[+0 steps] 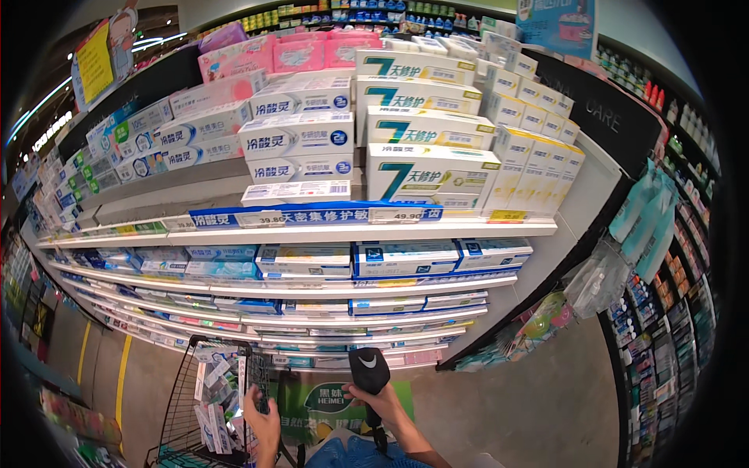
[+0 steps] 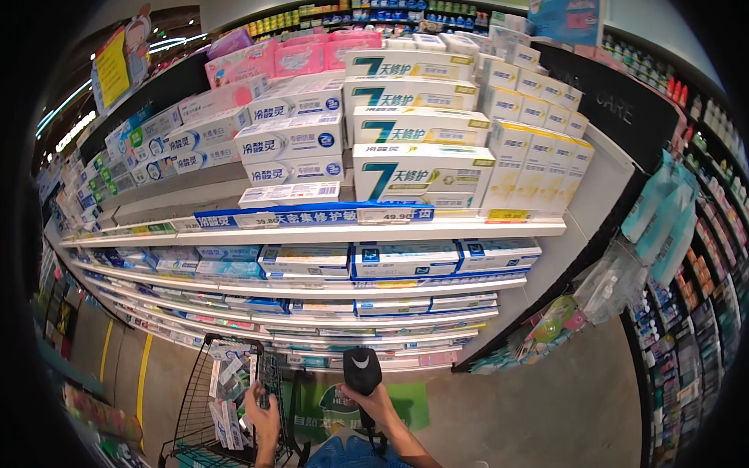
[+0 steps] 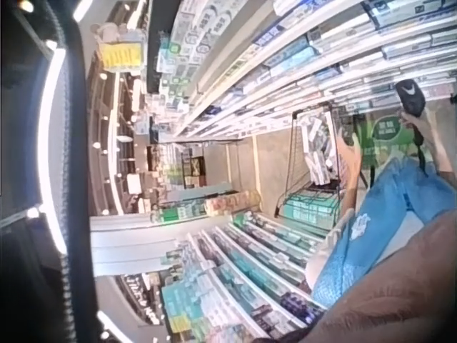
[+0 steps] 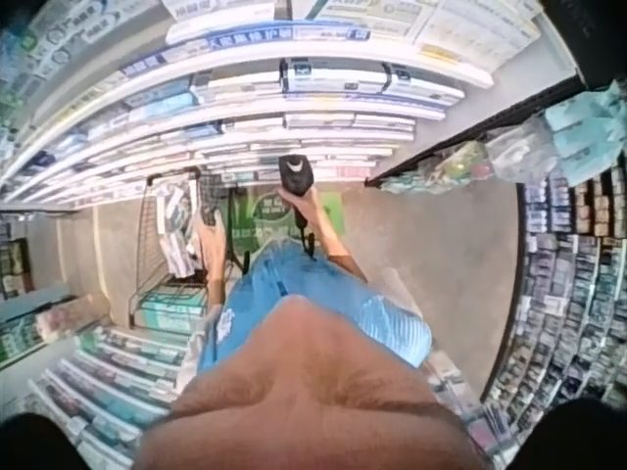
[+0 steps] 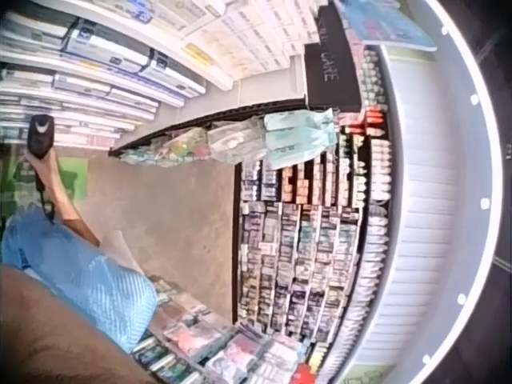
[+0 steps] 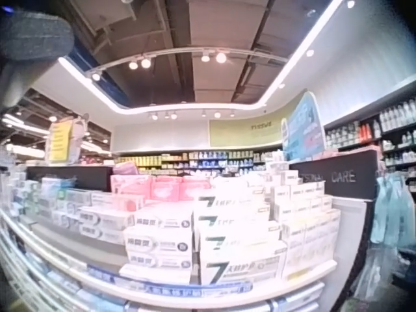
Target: The recorder is using a handheld barcode scanner to scan various boxes of toothpaste from a shelf and placing them into a shopping cart.
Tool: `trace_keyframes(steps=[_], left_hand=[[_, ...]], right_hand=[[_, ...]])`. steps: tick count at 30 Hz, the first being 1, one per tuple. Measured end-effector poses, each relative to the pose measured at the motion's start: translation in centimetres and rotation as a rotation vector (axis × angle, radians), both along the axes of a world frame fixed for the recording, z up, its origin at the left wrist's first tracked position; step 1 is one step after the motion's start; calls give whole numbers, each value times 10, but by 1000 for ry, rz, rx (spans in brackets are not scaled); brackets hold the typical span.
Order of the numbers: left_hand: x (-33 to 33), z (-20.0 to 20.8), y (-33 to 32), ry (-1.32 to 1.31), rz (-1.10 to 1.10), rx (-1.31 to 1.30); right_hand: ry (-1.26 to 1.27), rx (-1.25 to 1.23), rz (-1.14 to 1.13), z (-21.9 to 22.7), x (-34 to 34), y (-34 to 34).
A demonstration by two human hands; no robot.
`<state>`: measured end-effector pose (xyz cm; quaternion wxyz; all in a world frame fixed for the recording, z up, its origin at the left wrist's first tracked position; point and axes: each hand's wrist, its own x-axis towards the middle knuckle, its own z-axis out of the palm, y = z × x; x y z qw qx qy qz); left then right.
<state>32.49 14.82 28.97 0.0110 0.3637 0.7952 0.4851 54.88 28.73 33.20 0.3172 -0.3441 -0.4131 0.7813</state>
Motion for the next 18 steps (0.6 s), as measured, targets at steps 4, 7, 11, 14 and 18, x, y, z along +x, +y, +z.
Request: trace_keyframes(steps=[4, 7, 11, 14, 18], left_hand=[[8, -28, -32, -136, 77, -14], [8, -35, -34, -194, 113, -22], [18, -10, -13, -217, 65, -35], [1, 24, 13, -58, -33, 46], [-41, 158, 107, 352, -151, 278]], right_hand=[[52, 19, 99, -5, -23, -3], [46, 7, 170, 0, -35, -5], [41, 7, 246, 3, -39, -6], [75, 2, 231, -2, -37, -6], [37, 41, 177, 0, -26, 0]])
